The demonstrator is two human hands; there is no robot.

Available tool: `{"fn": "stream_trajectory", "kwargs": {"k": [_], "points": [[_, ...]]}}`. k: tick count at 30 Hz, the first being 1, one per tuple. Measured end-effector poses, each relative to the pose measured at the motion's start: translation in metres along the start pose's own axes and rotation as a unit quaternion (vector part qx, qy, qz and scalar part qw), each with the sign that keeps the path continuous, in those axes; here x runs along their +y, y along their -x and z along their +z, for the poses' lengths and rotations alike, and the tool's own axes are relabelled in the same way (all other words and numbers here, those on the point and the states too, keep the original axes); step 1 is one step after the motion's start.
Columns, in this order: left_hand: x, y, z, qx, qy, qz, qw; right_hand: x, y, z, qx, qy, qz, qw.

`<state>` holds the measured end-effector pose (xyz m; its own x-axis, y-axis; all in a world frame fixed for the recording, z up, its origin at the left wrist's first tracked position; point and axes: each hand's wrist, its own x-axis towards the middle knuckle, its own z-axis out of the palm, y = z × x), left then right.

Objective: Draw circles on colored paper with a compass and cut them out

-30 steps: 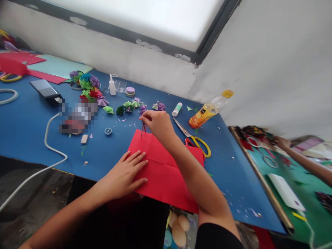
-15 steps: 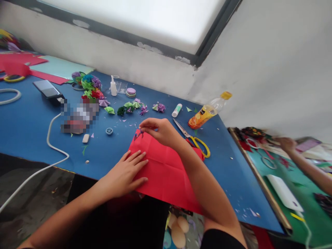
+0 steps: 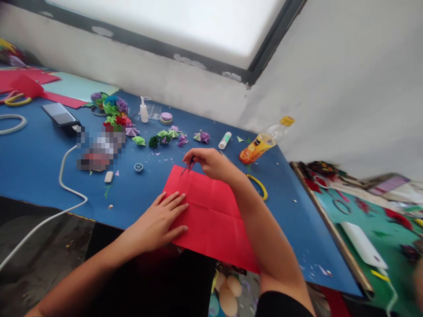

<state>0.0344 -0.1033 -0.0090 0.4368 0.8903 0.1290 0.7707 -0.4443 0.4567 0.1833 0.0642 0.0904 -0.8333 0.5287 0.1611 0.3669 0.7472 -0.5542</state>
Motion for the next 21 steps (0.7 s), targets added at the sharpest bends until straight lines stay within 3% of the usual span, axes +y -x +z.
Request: {"fn": "stream_trajectory", "kwargs": {"k": [7,17,21], "points": [[-0.001,0.0,0.001,-0.002,0.0,0.0,1.0,0.006,-0.014,0.007,0.015,0.036,-0.006,0.999],[0.001,0.0,-0.001,-0.001,0.001,0.001,1.0,0.001,0.023,0.014,0.065,0.041,0.019,0.997],[0.002,0.0,-0.002,-0.001,0.002,-0.001,1.0,0.004,0.022,0.016,0.084,0.049,0.009,0.995]]}}
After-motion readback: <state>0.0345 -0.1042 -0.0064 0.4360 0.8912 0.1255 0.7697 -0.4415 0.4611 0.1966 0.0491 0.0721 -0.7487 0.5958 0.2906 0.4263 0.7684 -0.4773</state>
